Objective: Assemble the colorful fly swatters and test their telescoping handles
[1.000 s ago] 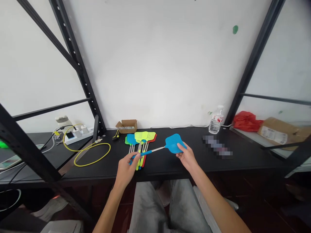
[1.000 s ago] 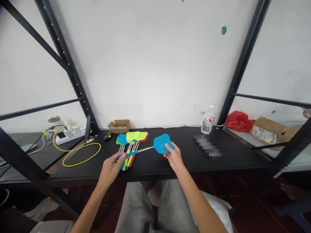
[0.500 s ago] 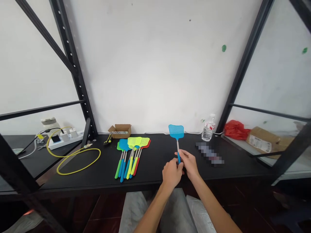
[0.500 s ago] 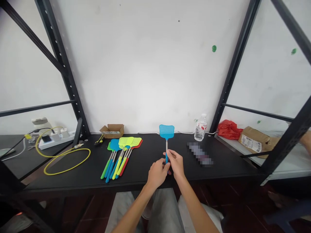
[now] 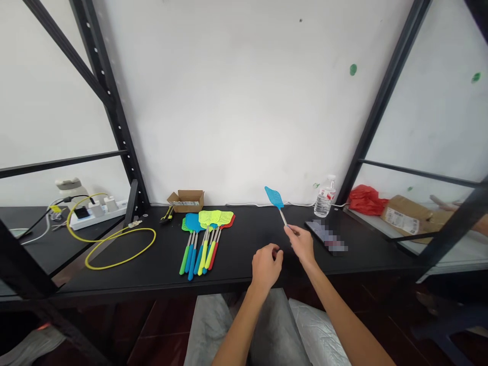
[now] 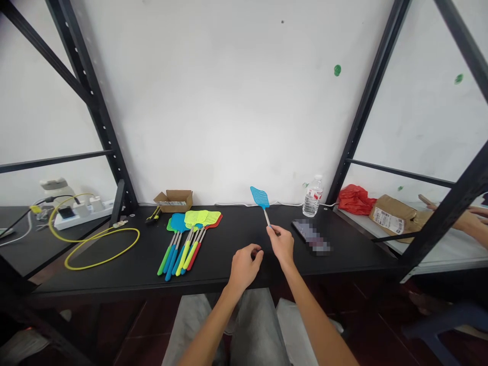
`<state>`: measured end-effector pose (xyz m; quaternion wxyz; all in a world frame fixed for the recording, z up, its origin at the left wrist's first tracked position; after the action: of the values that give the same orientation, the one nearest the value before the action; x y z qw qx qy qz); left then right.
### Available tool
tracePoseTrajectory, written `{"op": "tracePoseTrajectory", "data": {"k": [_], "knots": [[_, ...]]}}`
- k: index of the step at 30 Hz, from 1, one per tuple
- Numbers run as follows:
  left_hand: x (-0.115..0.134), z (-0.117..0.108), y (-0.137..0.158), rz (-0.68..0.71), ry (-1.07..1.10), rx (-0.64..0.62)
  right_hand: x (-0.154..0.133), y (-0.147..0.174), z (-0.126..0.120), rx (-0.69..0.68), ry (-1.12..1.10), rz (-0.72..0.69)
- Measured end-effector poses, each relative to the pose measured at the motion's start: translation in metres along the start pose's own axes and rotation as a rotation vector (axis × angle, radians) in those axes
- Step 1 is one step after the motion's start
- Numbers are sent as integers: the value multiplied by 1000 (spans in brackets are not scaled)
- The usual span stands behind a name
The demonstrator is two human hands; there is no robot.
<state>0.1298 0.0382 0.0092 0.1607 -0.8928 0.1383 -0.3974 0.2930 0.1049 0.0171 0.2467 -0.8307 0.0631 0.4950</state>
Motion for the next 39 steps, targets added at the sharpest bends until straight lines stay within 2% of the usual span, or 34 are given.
{"op": "tracePoseTrajectory", "data": {"k": [6,13,22,39], "knots": [[-3,-1,1,-6,44,19,14,-25,-23,-5,354,24],[-5,0,2,-15,50,14,32,-14,-28,-48,609,128],[-1,0,3,-30,-1,-26,28,-9,-26,-24,712,95],[-2,0,2,-29,1,5,20,-1,-23,-20,812,42]]}}
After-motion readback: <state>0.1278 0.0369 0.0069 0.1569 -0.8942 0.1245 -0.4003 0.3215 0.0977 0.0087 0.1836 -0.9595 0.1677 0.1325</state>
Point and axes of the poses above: each hand's wrist, its own y-axis away from the middle knuckle, its own z-axis out of the palm, x = y × z, the point moved 7 cm from there along -y, towards the middle knuckle, and after that the axes turned 4 degrees about z, right-handed, at the moved point
